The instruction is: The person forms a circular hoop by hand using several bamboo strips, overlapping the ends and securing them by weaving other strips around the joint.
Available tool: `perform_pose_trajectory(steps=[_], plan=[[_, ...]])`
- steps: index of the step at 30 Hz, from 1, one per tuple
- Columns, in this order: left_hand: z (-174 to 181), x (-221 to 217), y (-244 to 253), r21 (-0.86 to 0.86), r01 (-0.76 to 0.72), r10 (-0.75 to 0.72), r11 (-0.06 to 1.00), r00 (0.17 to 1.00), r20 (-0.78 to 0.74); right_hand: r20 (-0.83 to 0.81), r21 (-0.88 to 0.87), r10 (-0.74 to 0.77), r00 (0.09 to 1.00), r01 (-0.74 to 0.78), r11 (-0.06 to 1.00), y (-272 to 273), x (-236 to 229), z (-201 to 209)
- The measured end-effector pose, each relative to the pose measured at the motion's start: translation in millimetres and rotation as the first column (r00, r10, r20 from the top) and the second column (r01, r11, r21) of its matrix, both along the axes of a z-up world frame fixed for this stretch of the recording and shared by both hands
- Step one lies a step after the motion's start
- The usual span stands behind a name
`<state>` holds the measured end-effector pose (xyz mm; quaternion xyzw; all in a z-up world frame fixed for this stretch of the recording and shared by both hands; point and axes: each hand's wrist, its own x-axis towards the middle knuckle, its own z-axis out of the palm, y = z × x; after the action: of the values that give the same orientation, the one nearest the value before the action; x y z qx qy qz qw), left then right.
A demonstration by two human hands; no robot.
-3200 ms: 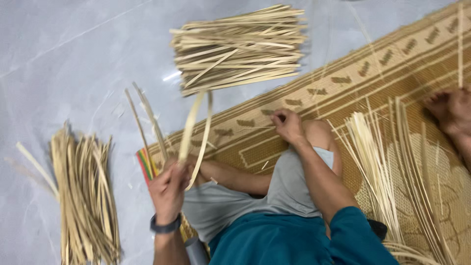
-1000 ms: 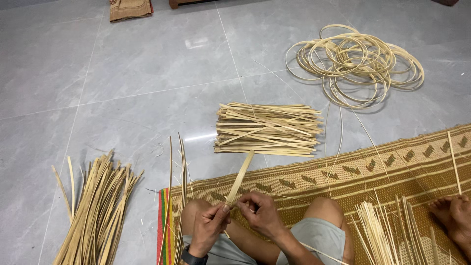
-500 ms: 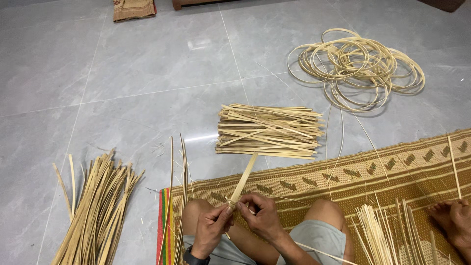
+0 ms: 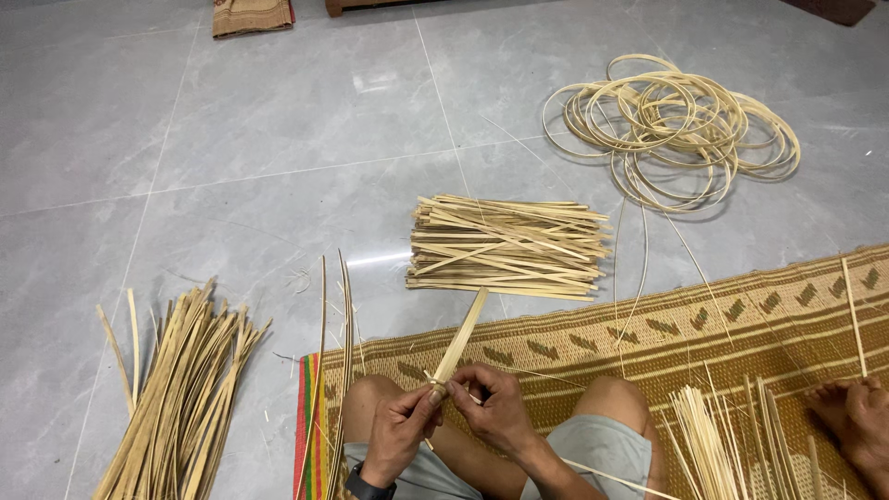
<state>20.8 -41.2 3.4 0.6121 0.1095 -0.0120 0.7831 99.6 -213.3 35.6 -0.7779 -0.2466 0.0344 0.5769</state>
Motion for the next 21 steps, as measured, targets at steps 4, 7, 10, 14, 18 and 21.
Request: perform_pose_trajectory(steps=[4, 7, 10, 14, 18, 21], plan=[[-0.9, 0.0, 1.2, 0.021, 0.006, -0.006, 1.0, 1.0, -0.017, -0.066, -0.027, -0.009, 0.998, 0.007, 1.0, 0.4, 0.7, 1.6], [-1.4, 0.3, 1.6, -0.002, 0.004, -0.004, 1.0, 1.0, -0.029, -0.025, 0.01, -0.001, 1.0, 0.001, 1.0, 0.9, 0.1, 3.0], [-1.0, 0.5, 1.6, -0.016, 0.021, -0.021, 1.0, 0.999, 0.028, -0.047, -0.025, -0.009, 0.999, 0.008, 1.0, 0.6, 0.5, 3.8], [0.9, -0.5, 0.4, -0.021, -0.001, 0.001, 1.0, 1.0, -0.017, -0.042, 0.019, 0.003, 0.999, -0.002, 1.0, 1.0, -0.3, 5.0], [-2.2, -1.4, -0.1, -0.02, -0.002, 0.002, 1.0, 1.0, -0.012, 0.004, 0.002, -0.022, 1.0, 0.022, 1.0, 1.2, -1.6, 8.5], [-7.9, -2.5, -0.3, -0.019, -0.006, 0.006, 1.0, 1.0, 0.007, 0.005, -0.07, 0.001, 1.0, -0.001, 0.998, 0.3, -3.9, 13.2]])
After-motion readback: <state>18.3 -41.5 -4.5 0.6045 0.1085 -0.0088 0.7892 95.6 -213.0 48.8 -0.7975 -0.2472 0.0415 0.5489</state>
